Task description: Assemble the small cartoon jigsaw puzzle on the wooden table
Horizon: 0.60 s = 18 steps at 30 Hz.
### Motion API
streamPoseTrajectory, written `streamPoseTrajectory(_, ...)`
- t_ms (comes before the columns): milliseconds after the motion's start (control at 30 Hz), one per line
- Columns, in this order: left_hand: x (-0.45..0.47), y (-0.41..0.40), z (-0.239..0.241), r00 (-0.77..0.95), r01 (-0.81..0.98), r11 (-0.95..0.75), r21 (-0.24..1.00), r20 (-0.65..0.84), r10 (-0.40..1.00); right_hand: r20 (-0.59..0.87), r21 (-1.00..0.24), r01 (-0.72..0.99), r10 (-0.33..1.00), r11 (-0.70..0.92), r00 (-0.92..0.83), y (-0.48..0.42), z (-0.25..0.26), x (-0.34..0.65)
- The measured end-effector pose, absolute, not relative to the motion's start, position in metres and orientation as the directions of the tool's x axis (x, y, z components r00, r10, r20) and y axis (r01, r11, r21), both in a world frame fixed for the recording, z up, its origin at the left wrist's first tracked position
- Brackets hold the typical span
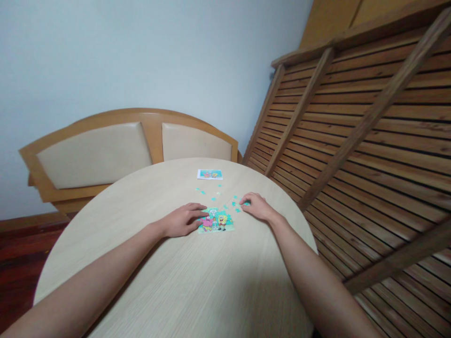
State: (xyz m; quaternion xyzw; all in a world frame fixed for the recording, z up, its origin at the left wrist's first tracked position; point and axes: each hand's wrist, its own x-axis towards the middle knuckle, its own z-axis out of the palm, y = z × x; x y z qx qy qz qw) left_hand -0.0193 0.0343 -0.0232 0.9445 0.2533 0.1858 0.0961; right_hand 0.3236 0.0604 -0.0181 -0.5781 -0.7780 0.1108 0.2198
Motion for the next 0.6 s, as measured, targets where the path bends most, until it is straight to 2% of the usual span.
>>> streamPoseTrajectory(500,-0.0185,0.0335,-0.0222,0.803,0.442,-0.855,0.272,0.305,0.512,0.22,-0.421,0.837,0.934,0.35,-0.28,0.0554,-0.0139,0.3218)
streamPoseTrajectory(600,-0.0182,0.033,-0.0219,0.801,0.446,-0.855,0.266,0.307,0.514,0.224,-0.398,0.862,0.945,0.313,-0.239,0.0537,-0.0118,0.3205)
